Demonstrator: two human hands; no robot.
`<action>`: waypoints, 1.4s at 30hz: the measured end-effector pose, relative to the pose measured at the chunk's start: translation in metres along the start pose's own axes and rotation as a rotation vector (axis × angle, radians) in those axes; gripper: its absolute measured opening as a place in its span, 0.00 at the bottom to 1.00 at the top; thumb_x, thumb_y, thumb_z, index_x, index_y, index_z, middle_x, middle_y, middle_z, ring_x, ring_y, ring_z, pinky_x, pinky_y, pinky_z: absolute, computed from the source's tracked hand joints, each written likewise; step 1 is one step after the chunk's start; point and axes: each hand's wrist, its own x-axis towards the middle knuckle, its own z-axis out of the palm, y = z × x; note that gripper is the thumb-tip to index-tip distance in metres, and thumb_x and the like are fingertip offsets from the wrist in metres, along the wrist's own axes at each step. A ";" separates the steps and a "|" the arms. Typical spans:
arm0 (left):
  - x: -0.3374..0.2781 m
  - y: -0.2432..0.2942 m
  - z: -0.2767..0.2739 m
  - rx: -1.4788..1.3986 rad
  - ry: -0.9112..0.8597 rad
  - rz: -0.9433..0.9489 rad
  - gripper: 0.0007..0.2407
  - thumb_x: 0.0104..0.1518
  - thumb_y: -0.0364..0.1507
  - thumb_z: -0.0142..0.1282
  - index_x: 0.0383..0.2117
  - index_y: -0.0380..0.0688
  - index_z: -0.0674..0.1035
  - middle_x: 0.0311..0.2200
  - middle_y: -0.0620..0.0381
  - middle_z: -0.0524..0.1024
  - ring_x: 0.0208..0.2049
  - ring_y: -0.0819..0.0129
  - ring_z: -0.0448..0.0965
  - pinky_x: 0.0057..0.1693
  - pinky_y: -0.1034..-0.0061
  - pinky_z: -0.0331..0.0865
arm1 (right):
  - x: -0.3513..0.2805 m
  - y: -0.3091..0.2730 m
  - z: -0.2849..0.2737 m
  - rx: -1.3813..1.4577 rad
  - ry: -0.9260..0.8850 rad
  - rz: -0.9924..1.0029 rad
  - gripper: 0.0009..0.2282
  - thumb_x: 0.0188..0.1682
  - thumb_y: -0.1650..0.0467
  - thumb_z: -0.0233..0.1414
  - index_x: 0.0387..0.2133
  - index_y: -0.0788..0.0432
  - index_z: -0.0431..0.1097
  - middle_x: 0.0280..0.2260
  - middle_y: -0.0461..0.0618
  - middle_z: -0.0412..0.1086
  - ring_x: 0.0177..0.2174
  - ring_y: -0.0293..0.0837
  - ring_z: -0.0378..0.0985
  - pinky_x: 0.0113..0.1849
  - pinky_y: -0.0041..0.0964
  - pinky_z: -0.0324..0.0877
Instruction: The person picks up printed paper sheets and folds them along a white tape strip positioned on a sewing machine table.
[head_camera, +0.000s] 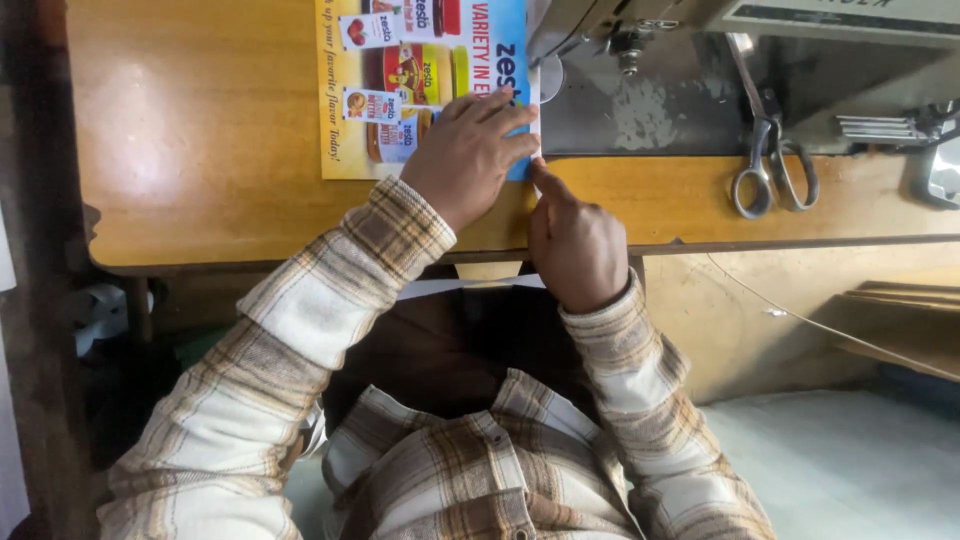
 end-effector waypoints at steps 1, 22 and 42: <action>0.000 -0.002 0.002 0.009 0.038 0.001 0.08 0.64 0.23 0.59 0.46 0.50 0.85 0.60 0.49 0.79 0.65 0.43 0.72 0.68 0.46 0.64 | 0.003 0.001 0.001 0.014 -0.011 -0.003 0.18 0.57 0.71 0.48 0.59 0.57 0.76 0.19 0.53 0.74 0.14 0.55 0.73 0.19 0.52 0.67; 0.015 -0.011 0.010 0.049 0.161 -0.036 0.04 0.67 0.25 0.58 0.44 0.42 0.81 0.55 0.39 0.71 0.63 0.38 0.71 0.71 0.40 0.58 | 0.045 0.013 0.016 0.068 0.007 0.034 0.17 0.56 0.71 0.46 0.53 0.58 0.78 0.21 0.57 0.76 0.17 0.57 0.75 0.18 0.53 0.66; 0.008 0.006 0.009 -0.077 0.308 0.058 0.07 0.67 0.33 0.66 0.34 0.44 0.82 0.41 0.55 0.83 0.44 0.57 0.83 0.52 0.59 0.75 | -0.105 -0.022 -0.010 0.062 0.063 0.096 0.18 0.62 0.75 0.48 0.65 0.57 0.71 0.14 0.47 0.69 0.10 0.46 0.64 0.16 0.44 0.61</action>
